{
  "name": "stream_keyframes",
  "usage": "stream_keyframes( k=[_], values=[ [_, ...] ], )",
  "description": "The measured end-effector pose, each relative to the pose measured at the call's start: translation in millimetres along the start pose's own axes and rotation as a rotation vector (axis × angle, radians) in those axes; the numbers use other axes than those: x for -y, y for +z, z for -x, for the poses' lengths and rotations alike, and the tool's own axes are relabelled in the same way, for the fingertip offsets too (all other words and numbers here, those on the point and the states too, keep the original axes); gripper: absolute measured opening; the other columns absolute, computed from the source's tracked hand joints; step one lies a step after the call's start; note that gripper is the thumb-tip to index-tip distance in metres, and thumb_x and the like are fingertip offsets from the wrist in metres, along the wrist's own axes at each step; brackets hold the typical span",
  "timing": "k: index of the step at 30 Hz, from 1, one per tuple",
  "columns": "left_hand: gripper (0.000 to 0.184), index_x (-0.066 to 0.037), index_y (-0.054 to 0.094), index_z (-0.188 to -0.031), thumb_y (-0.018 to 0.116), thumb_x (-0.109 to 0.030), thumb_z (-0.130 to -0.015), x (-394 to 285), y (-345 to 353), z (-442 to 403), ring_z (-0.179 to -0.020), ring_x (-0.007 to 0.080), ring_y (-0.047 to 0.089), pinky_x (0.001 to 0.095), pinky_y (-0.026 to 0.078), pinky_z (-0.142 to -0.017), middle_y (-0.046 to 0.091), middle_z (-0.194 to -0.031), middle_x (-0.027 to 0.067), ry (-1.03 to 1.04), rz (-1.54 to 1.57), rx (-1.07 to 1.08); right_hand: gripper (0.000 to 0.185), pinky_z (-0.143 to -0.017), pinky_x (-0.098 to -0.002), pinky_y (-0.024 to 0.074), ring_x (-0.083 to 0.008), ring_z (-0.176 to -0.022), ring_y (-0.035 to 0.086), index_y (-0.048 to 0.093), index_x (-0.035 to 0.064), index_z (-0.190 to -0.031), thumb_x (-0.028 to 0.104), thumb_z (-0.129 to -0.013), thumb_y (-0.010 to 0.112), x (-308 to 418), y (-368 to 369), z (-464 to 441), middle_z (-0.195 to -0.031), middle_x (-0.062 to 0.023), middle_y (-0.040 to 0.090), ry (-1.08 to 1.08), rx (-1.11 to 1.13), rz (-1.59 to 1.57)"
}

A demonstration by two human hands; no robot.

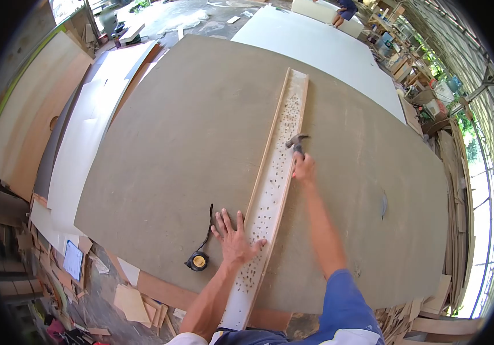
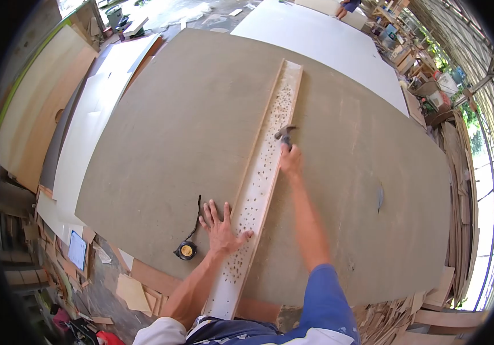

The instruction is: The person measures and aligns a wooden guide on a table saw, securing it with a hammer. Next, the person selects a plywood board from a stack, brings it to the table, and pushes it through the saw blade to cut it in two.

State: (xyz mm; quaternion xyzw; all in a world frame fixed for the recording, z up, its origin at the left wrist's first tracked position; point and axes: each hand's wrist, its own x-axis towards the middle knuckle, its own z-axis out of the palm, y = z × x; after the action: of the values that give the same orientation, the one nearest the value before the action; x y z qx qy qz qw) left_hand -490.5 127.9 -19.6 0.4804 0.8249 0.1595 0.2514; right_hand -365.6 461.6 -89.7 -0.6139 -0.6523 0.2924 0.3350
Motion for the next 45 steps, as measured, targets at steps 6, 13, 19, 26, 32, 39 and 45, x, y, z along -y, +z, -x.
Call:
stream_keyframes(
  k=[6,13,19,26,32,39,45],
  values=[
    [0.118,-0.005,0.024,-0.156,0.075,-0.067,-0.07,2.0,0.4,-2.7,-0.15,0.0459,-0.013,0.0664,-0.007,-0.115,-0.006,-0.162,0.0306,0.013,0.031,0.0,0.053,-0.058,-0.0421,0.0548,-0.0292,-0.058,0.069,0.063,-0.0081,-0.082,0.043,-0.094,0.057,14.9,12.8,-123.1,-0.065,-0.0185,0.066,-0.11,-0.08,0.232],
    [0.117,-0.005,0.024,-0.157,0.075,-0.066,-0.07,5.2,1.7,-4.3,-0.15,0.0467,-0.014,0.0682,-0.009,-0.113,-0.005,-0.162,0.031,0.014,0.066,0.0,0.053,-0.09,-0.0551,0.0491,-0.0469,-0.103,0.065,0.065,-0.0051,-0.105,0.045,-0.098,0.049,69.1,15.4,-168.8,-0.106,-0.0312,0.067,-0.154,-0.099,0.472],
    [0.116,-0.008,0.024,-0.157,0.076,-0.064,-0.069,5.4,0.4,-5.6,-0.15,0.0466,-0.013,0.0684,-0.008,-0.113,-0.005,-0.163,0.0303,0.023,0.073,0.012,0.051,-0.089,-0.0552,0.0496,-0.0467,-0.101,0.065,0.059,-0.003,-0.11,0.045,-0.099,0.047,68.1,27.6,-152.3,-0.103,-0.0286,0.069,-0.132,0.007,0.588],
    [0.116,-0.008,0.024,-0.157,0.077,-0.063,-0.069,6.8,2.9,-4.2,-0.15,0.047,-0.013,0.0695,-0.007,-0.112,-0.005,-0.163,0.0303,0.024,0.086,0.002,0.049,-0.084,-0.0575,0.05,-0.0467,-0.094,0.067,0.058,-0.0014,-0.107,0.046,-0.099,0.047,54.9,14.5,-177.9,-0.094,-0.0274,0.07,-0.217,-0.089,0.567],
    [0.117,-0.008,0.024,-0.157,0.077,-0.064,-0.069,3.3,1.4,-4.8,-0.15,0.0471,-0.014,0.0699,-0.007,-0.112,-0.006,-0.162,0.0306,0.035,0.077,-0.015,0.047,-0.079,-0.0578,0.0505,-0.046,-0.091,0.068,0.055,0.0021,-0.102,0.048,-0.1,0.045,105.3,0.0,-122.7,-0.09,-0.0266,0.07,-0.135,-0.42,0.366],
    [0.117,-0.01,0.024,-0.158,0.076,-0.065,-0.069,4.6,4.4,-3.5,-0.15,0.0468,-0.014,0.0697,-0.009,-0.112,-0.006,-0.162,0.0306,0.037,0.073,-0.021,0.048,-0.077,-0.0577,0.0511,-0.0464,-0.085,0.069,0.057,0.0035,-0.105,0.05,-0.1,0.045,72.1,1.4,-160.1,-0.086,-0.0262,0.07,-0.272,-0.109,0.679],
    [0.116,-0.012,0.027,-0.157,0.075,-0.067,-0.068,6.1,4.8,-5.0,-0.15,0.0466,-0.014,0.0698,-0.007,-0.112,-0.005,-0.163,0.0301,0.034,0.062,-0.027,0.05,-0.075,-0.0577,0.051,-0.0453,-0.083,0.069,0.057,0.0037,-0.109,0.051,-0.101,0.042,106.6,0.2,-121.8,-0.085,-0.0243,0.071,-0.169,-0.442,0.346]
  ],
)
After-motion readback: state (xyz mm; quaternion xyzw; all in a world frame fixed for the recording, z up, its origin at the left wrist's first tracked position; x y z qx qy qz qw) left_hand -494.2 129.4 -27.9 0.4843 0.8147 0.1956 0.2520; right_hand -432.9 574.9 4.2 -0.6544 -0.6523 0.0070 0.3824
